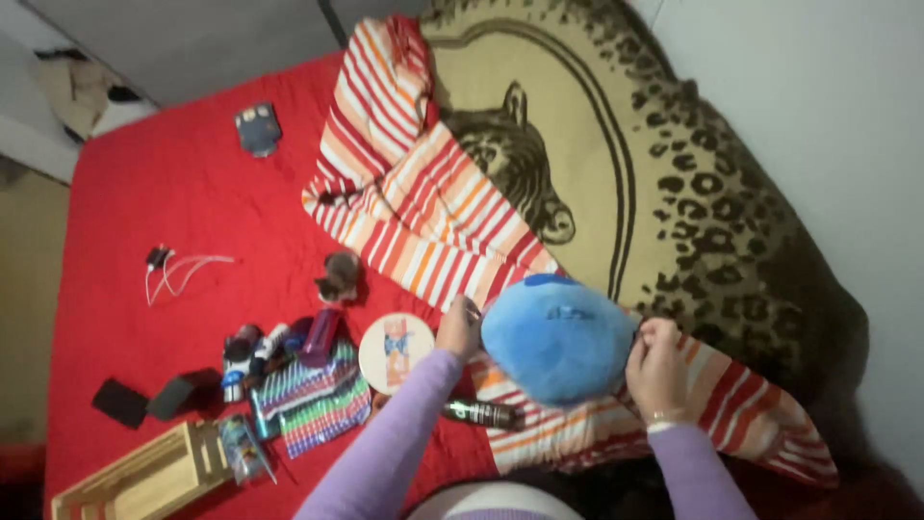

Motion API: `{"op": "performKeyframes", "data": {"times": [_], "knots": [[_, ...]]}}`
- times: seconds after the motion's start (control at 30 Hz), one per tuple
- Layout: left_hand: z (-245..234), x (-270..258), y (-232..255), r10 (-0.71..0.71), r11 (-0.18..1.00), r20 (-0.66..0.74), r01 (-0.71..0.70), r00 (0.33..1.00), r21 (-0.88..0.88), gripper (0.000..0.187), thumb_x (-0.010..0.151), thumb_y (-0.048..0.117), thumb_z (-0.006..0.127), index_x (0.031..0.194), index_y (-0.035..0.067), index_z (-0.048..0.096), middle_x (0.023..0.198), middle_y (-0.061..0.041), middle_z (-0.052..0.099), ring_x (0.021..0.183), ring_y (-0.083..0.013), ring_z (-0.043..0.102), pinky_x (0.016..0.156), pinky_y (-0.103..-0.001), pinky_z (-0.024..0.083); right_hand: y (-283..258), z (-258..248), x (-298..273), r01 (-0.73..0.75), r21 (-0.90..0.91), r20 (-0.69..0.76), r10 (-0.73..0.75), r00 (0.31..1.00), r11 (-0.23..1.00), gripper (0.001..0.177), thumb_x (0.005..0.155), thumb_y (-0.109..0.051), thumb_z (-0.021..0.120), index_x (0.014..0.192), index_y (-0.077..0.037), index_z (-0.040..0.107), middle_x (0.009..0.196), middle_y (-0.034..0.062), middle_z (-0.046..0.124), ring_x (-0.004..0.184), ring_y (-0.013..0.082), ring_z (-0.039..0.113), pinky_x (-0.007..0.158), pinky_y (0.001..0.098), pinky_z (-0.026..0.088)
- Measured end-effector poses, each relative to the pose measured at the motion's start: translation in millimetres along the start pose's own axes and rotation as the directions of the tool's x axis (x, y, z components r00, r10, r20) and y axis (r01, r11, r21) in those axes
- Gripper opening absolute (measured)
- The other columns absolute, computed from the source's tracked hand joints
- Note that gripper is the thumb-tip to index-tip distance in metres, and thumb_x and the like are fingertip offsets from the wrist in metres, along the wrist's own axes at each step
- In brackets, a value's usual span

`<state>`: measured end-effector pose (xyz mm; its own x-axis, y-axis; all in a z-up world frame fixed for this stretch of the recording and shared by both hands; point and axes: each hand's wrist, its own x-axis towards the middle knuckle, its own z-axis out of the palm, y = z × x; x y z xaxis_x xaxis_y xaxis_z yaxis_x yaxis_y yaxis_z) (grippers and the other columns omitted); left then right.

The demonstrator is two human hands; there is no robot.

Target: Organizing various objects and placing a plush toy into a plastic bag on a bed.

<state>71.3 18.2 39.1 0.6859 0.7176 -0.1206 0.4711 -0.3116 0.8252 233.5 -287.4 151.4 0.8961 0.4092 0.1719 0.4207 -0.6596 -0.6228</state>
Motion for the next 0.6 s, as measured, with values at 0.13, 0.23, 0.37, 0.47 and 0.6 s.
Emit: {"op": "performKeyframes", "data": {"times": [0.13,0.23,0.37,0.47,0.6], "knots": [[4,-17,-14,-0.159,0.987,0.083,0.161,0.984,-0.017,0.029,0.090,0.013,0.066,0.117,0.007,0.058,0.093,-0.019,0.072,0.080,-0.0320,0.075,0.067,-0.042,0.060,1,-10,-20,0.067,0.142,-0.076,-0.057,0.995,0.988,0.018,0.103,-0.008,0.061,0.118,-0.003,0.051,0.100,0.0184,0.068,0.091,0.0381,0.069,0.074,0.0468,0.054],[44,8,-60,-0.210,0.944,0.096,0.228,0.973,-0.238,0.045,0.086,0.026,0.080,0.113,-0.001,0.055,0.099,-0.020,0.072,0.089,-0.0319,0.071,0.075,-0.041,0.058,21,22,-9,-0.039,0.109,0.004,0.039,0.999,0.993,0.023,0.095,-0.005,0.059,0.117,-0.005,0.052,0.098,0.0179,0.070,0.085,0.0373,0.070,0.072,0.0483,0.055],[75,-24,-98,-0.414,0.910,-0.031,0.413,0.910,-0.025,0.053,0.082,0.035,0.086,0.103,-0.007,0.062,0.101,-0.026,0.071,0.094,-0.0323,0.071,0.083,-0.041,0.055,48,58,-30,-0.118,-0.012,0.069,0.119,0.991,0.993,0.026,0.093,-0.005,0.064,0.116,-0.006,0.051,0.093,0.0182,0.071,0.089,0.0416,0.069,0.075,0.0524,0.054],[95,-26,-112,-0.455,0.890,-0.079,0.456,0.887,0.003,0.048,0.081,0.034,0.081,0.101,-0.007,0.066,0.102,-0.027,0.072,0.095,-0.0352,0.073,0.085,-0.044,0.056,71,81,-32,-0.174,-0.020,0.077,0.175,0.982,0.984,0.027,0.093,-0.005,0.065,0.116,-0.006,0.051,0.094,0.0173,0.072,0.089,0.0421,0.069,0.076,0.0525,0.054],[90,-43,-94,-0.548,0.823,-0.071,0.553,0.833,0.134,0.052,0.091,0.039,0.072,0.101,-0.012,0.070,0.104,-0.034,0.070,0.104,-0.0429,0.071,0.091,-0.047,0.055,97,101,-44,-0.269,-0.058,0.043,0.271,0.961,0.961,0.032,0.090,-0.007,0.067,0.118,-0.006,0.052,0.094,0.0196,0.071,0.089,0.0429,0.069,0.078,0.0517,0.054]]}}
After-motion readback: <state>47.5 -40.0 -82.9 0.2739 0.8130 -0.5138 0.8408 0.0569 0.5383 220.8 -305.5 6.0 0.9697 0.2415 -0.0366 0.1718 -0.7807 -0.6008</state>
